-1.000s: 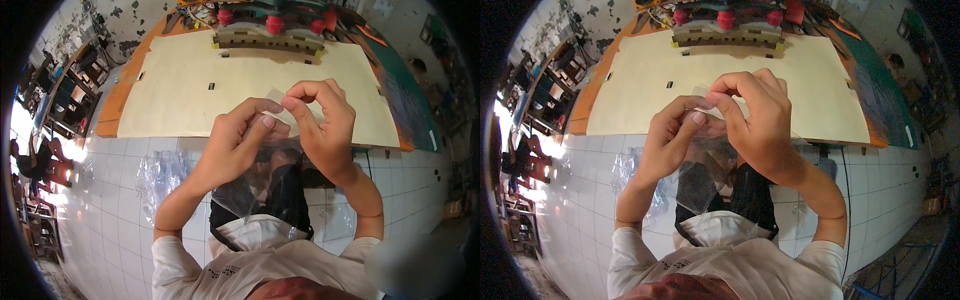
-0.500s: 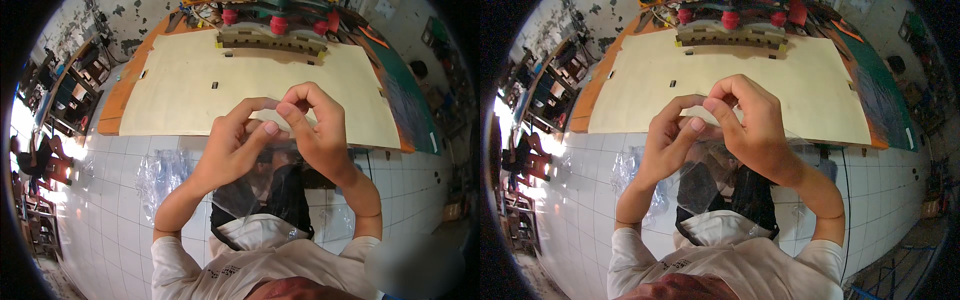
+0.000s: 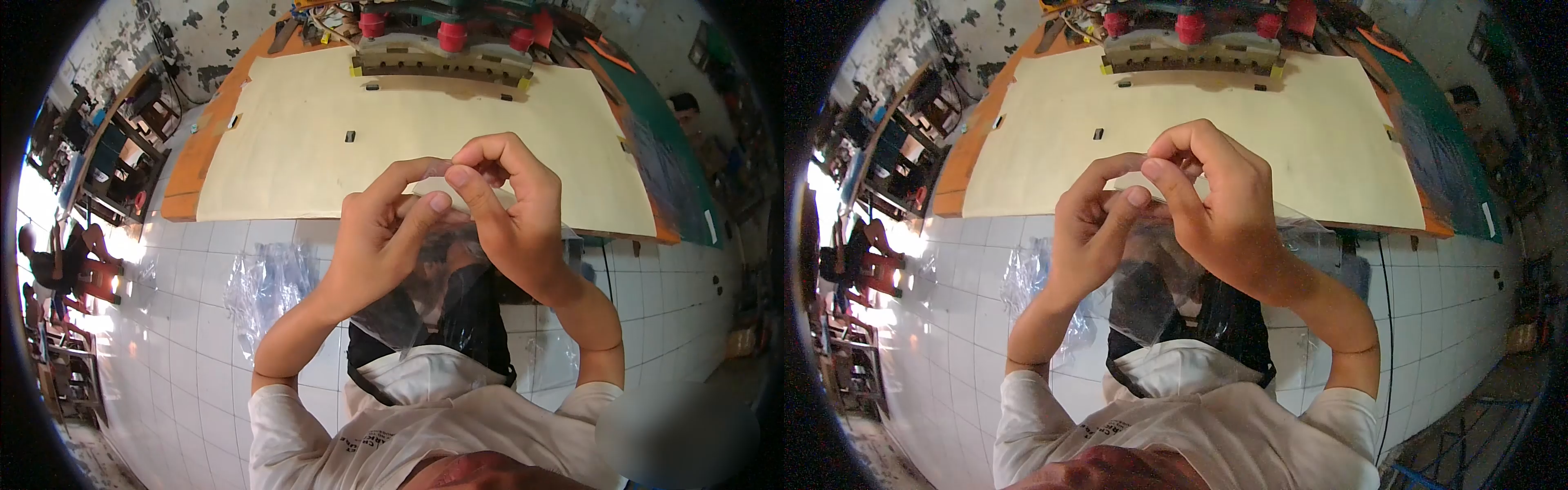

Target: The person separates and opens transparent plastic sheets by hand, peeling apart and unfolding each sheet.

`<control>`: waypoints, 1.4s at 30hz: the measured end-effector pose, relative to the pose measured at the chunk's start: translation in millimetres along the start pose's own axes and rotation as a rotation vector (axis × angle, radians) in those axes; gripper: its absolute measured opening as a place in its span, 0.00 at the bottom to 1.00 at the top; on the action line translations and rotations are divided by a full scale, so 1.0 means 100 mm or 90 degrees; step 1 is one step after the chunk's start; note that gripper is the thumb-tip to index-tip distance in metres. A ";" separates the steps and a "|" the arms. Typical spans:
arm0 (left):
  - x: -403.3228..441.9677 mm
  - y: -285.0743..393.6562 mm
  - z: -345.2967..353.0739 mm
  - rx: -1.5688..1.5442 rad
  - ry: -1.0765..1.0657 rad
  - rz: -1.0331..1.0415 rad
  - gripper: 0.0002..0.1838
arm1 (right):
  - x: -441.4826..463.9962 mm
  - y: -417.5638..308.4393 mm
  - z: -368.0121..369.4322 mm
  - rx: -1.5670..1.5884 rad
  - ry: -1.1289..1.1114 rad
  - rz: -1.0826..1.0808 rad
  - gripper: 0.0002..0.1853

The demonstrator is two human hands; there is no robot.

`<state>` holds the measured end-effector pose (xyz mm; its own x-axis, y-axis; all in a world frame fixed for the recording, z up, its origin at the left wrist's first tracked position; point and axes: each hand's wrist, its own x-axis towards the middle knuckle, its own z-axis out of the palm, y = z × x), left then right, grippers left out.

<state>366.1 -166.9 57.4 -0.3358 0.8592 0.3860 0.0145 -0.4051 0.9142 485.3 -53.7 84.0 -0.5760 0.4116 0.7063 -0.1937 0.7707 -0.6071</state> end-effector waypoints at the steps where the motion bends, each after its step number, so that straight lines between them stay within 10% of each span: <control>1: 0.00 -0.01 0.00 0.013 0.001 0.005 0.14 | 0.00 0.01 0.00 0.000 0.001 -0.001 0.05; 42: 0.04 -0.01 0.02 0.170 0.027 0.047 0.08 | 0.00 -0.01 -0.12 0.053 -0.038 0.070 0.07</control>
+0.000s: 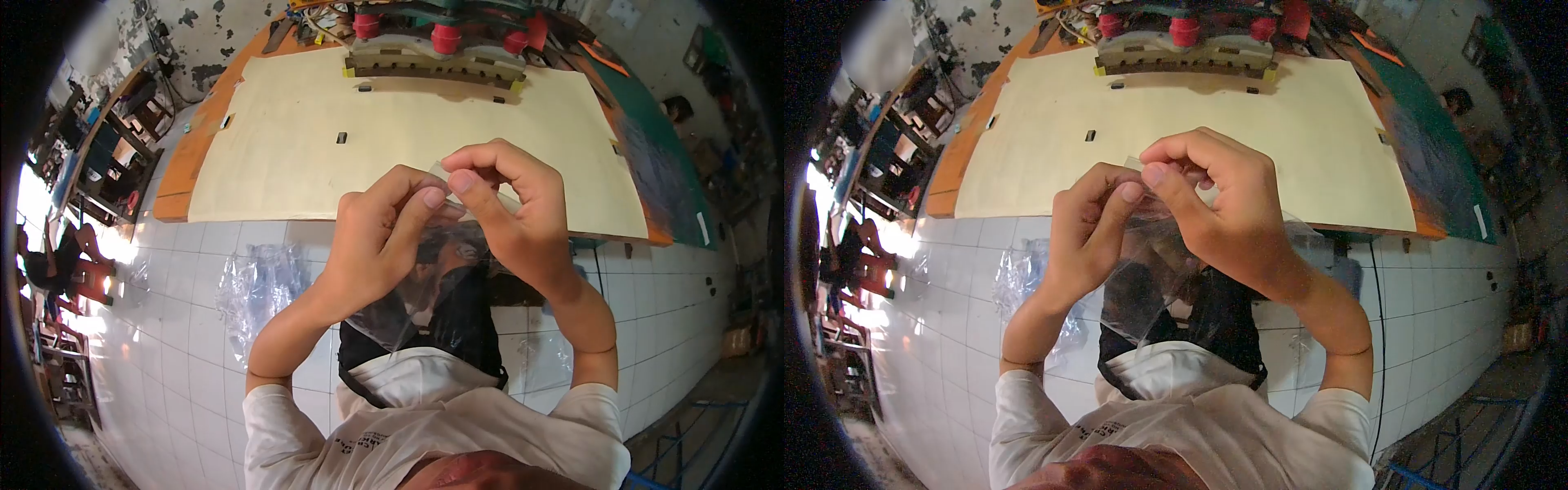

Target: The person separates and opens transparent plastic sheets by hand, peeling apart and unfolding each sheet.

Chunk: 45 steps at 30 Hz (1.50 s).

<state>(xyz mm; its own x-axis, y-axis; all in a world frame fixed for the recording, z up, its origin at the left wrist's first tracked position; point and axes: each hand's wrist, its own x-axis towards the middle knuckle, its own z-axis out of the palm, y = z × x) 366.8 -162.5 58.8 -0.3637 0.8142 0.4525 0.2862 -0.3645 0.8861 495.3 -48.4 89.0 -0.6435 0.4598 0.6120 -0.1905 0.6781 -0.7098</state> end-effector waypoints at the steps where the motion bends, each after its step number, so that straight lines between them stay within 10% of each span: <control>1: 0.00 0.00 0.00 0.009 0.002 0.004 0.08 | 0.00 0.00 -0.01 -0.003 0.000 -0.001 0.07; 12: -0.01 0.25 -0.28 0.212 0.024 0.111 0.12 | 0.00 -0.01 -0.09 -0.021 0.006 -0.023 0.05; 15: -0.09 0.61 -0.83 0.120 0.496 0.406 0.21 | -0.01 0.04 -0.16 -0.035 0.027 -0.028 0.04; 20: -0.15 1.11 -1.02 0.026 0.574 0.802 0.21 | -0.03 0.10 -0.21 -0.007 -0.005 -0.018 0.05; 45: -0.28 1.36 -0.87 0.140 0.591 0.914 0.25 | -0.08 0.25 -0.20 0.012 0.080 -0.015 0.07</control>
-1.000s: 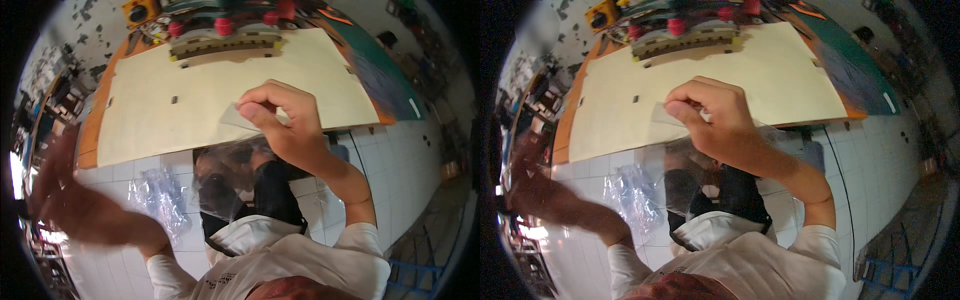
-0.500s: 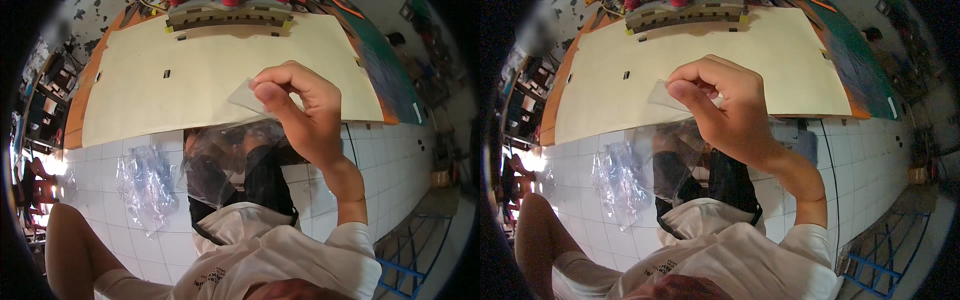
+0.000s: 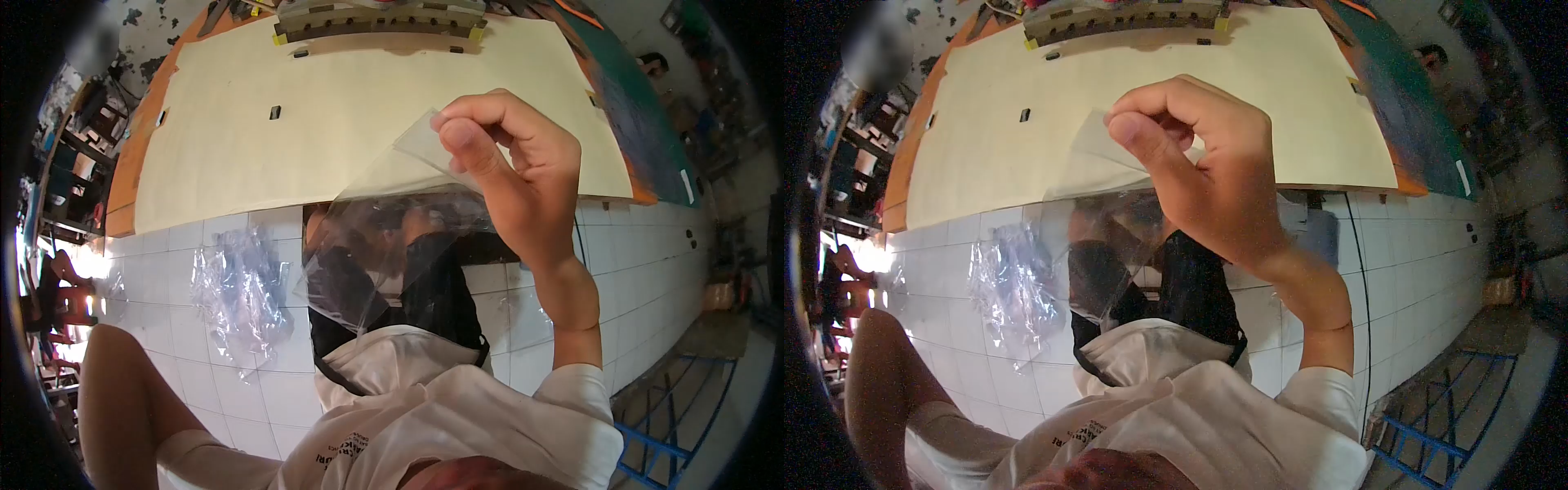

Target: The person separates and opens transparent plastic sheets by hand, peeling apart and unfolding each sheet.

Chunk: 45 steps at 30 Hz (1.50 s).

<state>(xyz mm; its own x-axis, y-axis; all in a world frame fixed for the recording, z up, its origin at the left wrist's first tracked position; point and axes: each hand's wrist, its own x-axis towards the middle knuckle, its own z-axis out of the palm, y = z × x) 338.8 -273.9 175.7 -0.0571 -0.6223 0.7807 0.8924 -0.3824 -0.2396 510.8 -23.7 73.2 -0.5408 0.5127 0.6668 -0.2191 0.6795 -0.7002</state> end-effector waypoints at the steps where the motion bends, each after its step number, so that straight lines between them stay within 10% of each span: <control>1: 0.03 0.01 0.00 -0.002 -0.001 0.007 0.25 | 0.02 0.00 0.01 0.016 0.001 0.017 0.08; 12: -0.12 -0.15 -0.07 0.057 0.044 0.078 0.27 | 0.06 -0.10 0.04 0.058 0.006 0.067 0.08; 15: -0.78 -0.38 -0.21 -0.152 -0.260 -0.536 0.26 | 0.05 -0.15 0.04 0.052 0.003 0.083 0.07; 17: -1.02 -0.38 -0.03 -0.014 -0.653 -0.687 0.29 | 0.05 -0.19 0.05 0.051 0.016 0.108 0.06; 20: -1.27 -0.25 0.27 -0.110 -0.820 -0.722 0.18 | 0.04 -0.22 0.07 0.068 0.022 0.100 0.06; 45: -1.62 -0.03 0.31 -0.173 -0.758 -1.018 0.13 | 0.10 -0.21 0.06 0.026 -0.025 0.095 0.07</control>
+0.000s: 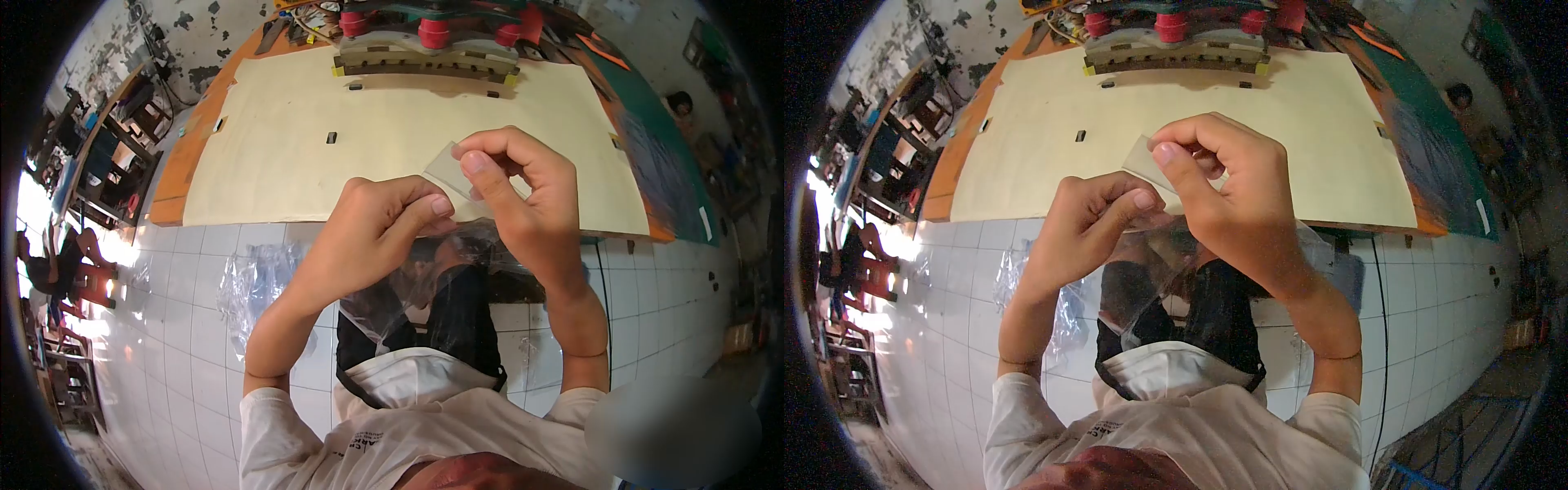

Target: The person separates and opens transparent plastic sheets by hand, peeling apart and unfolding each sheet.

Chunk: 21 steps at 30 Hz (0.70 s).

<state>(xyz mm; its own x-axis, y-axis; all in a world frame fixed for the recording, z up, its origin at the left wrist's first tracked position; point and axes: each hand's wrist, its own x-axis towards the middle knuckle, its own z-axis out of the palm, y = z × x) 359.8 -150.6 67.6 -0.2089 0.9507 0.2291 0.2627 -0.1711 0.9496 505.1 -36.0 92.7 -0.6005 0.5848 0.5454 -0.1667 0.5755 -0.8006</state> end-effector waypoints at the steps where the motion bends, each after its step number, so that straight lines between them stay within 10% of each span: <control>1: 0.00 0.00 0.00 0.018 0.003 0.008 0.12 | 0.01 -0.01 -0.03 -0.023 -0.024 -0.006 0.07; 21: 0.03 -0.04 0.03 -0.006 -0.012 -0.014 0.12 | 0.02 0.04 -0.08 -0.015 -0.038 0.022 0.06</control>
<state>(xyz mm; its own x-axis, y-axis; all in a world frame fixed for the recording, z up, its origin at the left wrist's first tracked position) 361.0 -146.3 63.7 -0.1968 0.9589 0.2046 0.2496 -0.1528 0.9562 509.4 -28.1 92.7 -0.6517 0.5692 0.5012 -0.1267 0.5699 -0.8119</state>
